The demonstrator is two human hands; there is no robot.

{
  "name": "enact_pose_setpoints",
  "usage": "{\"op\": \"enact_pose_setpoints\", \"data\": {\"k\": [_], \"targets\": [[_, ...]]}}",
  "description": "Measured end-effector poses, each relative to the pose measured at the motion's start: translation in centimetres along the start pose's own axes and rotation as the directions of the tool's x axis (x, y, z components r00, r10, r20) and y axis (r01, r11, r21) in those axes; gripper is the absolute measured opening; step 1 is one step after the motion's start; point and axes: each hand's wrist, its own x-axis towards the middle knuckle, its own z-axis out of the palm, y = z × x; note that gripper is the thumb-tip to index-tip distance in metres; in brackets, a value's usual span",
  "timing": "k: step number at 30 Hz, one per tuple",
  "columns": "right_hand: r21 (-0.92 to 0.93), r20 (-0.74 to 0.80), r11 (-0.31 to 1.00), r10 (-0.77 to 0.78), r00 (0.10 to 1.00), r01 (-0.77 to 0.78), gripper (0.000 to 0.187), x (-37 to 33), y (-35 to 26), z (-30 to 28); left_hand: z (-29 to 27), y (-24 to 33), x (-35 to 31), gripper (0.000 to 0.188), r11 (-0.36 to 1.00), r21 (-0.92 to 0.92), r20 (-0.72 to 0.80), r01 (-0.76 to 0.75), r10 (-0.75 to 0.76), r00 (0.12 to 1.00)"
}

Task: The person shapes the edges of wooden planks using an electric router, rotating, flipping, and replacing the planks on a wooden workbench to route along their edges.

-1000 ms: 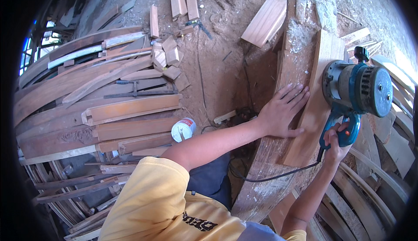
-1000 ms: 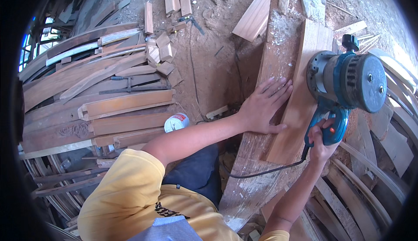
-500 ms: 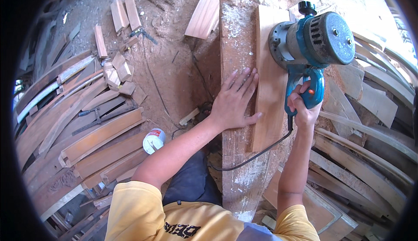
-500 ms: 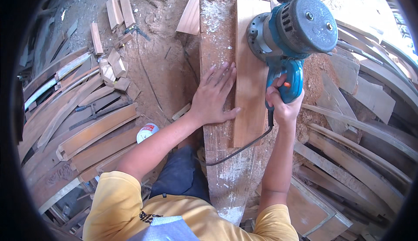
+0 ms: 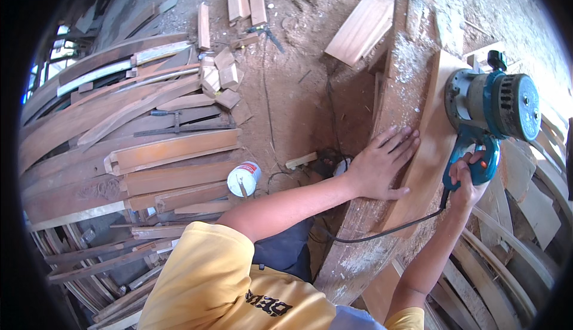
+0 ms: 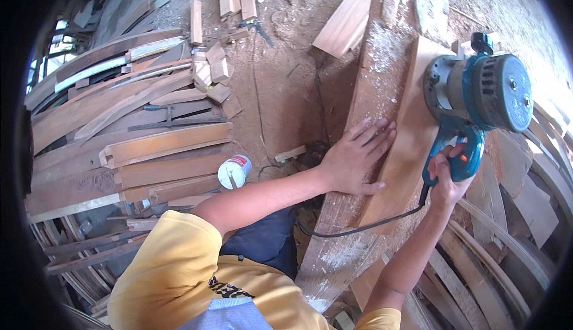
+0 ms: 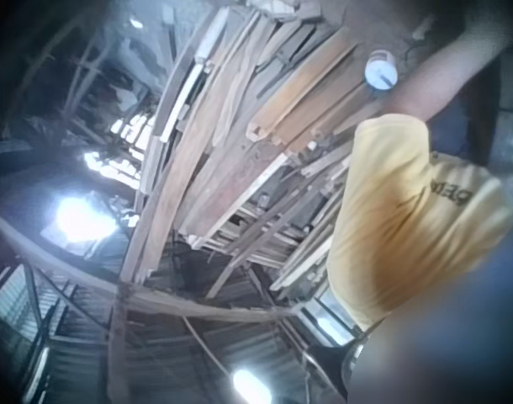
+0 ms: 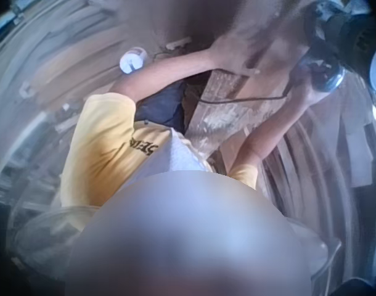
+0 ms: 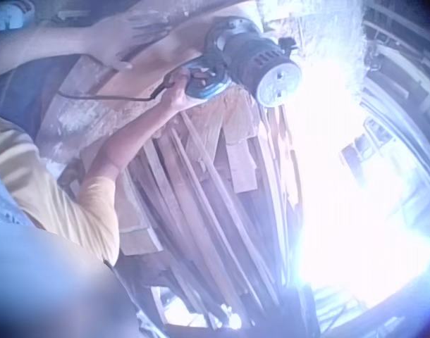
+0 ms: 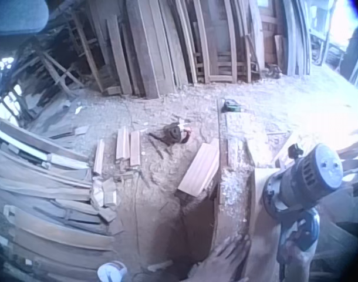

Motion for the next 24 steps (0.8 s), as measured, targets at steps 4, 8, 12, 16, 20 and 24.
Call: {"op": "enact_pose_setpoints", "data": {"k": [4, 8, 12, 16, 20, 24], "targets": [[0.029, -0.023, 0.999, -0.023, 0.999, 0.023, 0.037, 0.8, -0.3, 1.0, -0.5, -0.1, -0.3, 0.108, 1.000, -0.006, -0.007, 0.001, -0.001, 1.000], [0.069, -0.037, 0.997, -0.019, 0.999, 0.022, 0.038, 1.4, -0.4, 1.5, -0.7, 0.1, -0.6, 0.107, 1.000, -0.030, -0.001, 0.006, -0.006, 1.000], [0.052, 0.003, 0.998, -0.033, 0.999, 0.033, 0.036, 2.5, -0.5, 1.5, -0.9, -0.1, -0.5, 0.107, 0.999, -0.043, 0.011, 0.017, -0.017, 1.000], [-0.026, 0.051, 0.999, -0.017, 0.999, 0.019, 0.029, 3.5, -0.3, 1.5, -1.0, -0.3, -0.5, 0.107, 0.999, -0.029, 0.021, 0.027, -0.027, 0.999], [-0.036, 0.017, 0.999, -0.026, 1.000, 0.026, 0.027, 4.2, -0.6, 2.1, -1.0, -0.5, -0.5, 0.107, 0.998, -0.051, 0.038, 0.029, -0.027, 0.999], [-0.033, 0.032, 0.999, -0.036, 0.999, 0.037, 0.026, 5.4, -0.3, 1.7, -0.9, -0.5, -0.4, 0.106, 0.998, -0.062, 0.021, 0.022, -0.021, 1.000]]}}
